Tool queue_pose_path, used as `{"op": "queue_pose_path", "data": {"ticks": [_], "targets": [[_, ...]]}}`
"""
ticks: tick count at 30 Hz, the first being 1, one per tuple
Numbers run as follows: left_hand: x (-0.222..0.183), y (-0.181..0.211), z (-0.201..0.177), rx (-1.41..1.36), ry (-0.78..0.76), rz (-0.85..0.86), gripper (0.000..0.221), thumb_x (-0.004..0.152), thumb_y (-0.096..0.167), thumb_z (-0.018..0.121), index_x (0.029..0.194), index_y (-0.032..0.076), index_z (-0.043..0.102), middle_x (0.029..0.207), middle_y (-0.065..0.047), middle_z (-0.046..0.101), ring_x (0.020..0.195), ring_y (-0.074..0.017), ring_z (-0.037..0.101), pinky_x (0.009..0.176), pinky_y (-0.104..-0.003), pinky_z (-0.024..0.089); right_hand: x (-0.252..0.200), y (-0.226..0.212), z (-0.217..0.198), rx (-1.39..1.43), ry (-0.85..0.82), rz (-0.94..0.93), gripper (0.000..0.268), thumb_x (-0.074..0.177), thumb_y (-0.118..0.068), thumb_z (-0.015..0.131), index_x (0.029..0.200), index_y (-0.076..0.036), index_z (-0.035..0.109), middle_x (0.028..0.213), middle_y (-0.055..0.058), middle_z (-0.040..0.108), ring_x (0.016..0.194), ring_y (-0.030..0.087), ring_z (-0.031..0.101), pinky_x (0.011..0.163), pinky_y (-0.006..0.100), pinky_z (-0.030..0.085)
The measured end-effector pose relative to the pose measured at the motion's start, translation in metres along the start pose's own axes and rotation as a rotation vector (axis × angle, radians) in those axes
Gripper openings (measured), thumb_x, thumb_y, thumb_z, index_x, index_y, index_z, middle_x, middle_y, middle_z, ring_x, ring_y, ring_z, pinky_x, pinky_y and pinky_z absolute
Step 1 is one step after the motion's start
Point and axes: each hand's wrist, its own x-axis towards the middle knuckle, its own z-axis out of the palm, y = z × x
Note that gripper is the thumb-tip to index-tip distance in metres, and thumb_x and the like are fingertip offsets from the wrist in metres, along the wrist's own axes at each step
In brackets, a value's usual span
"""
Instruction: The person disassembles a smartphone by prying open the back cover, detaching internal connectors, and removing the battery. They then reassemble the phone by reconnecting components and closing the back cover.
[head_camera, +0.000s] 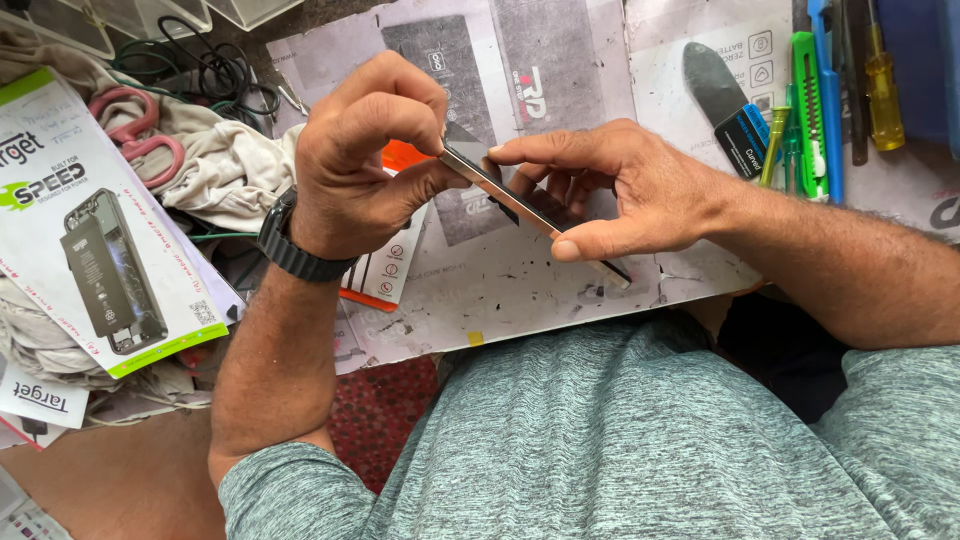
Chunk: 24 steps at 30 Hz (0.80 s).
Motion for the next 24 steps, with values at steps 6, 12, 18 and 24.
{"op": "queue_pose_path", "data": {"ticks": [6, 12, 18, 24], "targets": [[0.0002, 0.0039, -0.0015, 0.166, -0.015, 0.031, 0.039, 0.085, -0.003, 0.093, 0.101, 0.007, 0.059, 0.109, -0.006, 0.06, 0.092, -0.0163, 0.062, 0.076, -0.027, 0.054, -0.0007, 0.0028, 0.0002, -0.018, 0.031, 0.017, 0.08, 0.083, -0.038, 0.08, 0.151, -0.009, 0.052, 0.113, 0.007, 0.074, 0.09, 0.01, 0.071, 0.076, 0.025, 0.061], [-0.0011, 0.0013, -0.0011, 0.15, -0.031, -0.015, 0.037, 0.089, -0.005, 0.091, 0.096, 0.007, 0.057, 0.108, -0.006, 0.061, 0.093, -0.0162, 0.065, 0.076, -0.028, 0.055, -0.0001, 0.0024, 0.0006, 0.009, 0.055, 0.011, 0.074, 0.083, -0.033, 0.078, 0.148, -0.006, 0.054, 0.112, 0.006, 0.073, 0.084, 0.008, 0.069, 0.07, 0.022, 0.06], [-0.0025, 0.001, -0.0033, 0.184, -0.091, -0.047, 0.036, 0.089, -0.007, 0.087, 0.093, 0.007, 0.054, 0.105, -0.006, 0.062, 0.091, -0.0196, 0.063, 0.077, -0.031, 0.051, -0.0015, -0.002, 0.0022, -0.005, 0.054, 0.039, 0.07, 0.085, -0.026, 0.076, 0.148, -0.006, 0.055, 0.11, 0.006, 0.074, 0.081, 0.007, 0.069, 0.071, 0.022, 0.06], [0.0042, 0.005, -0.0016, 0.299, -0.1, 0.013, 0.038, 0.081, -0.006, 0.085, 0.094, 0.007, 0.052, 0.11, -0.008, 0.061, 0.102, -0.026, 0.059, 0.084, -0.037, 0.048, 0.0003, -0.0057, 0.0003, 0.007, 0.047, 0.094, 0.071, 0.083, -0.024, 0.075, 0.147, -0.005, 0.054, 0.107, 0.006, 0.074, 0.075, 0.008, 0.07, 0.066, 0.023, 0.06]]}}
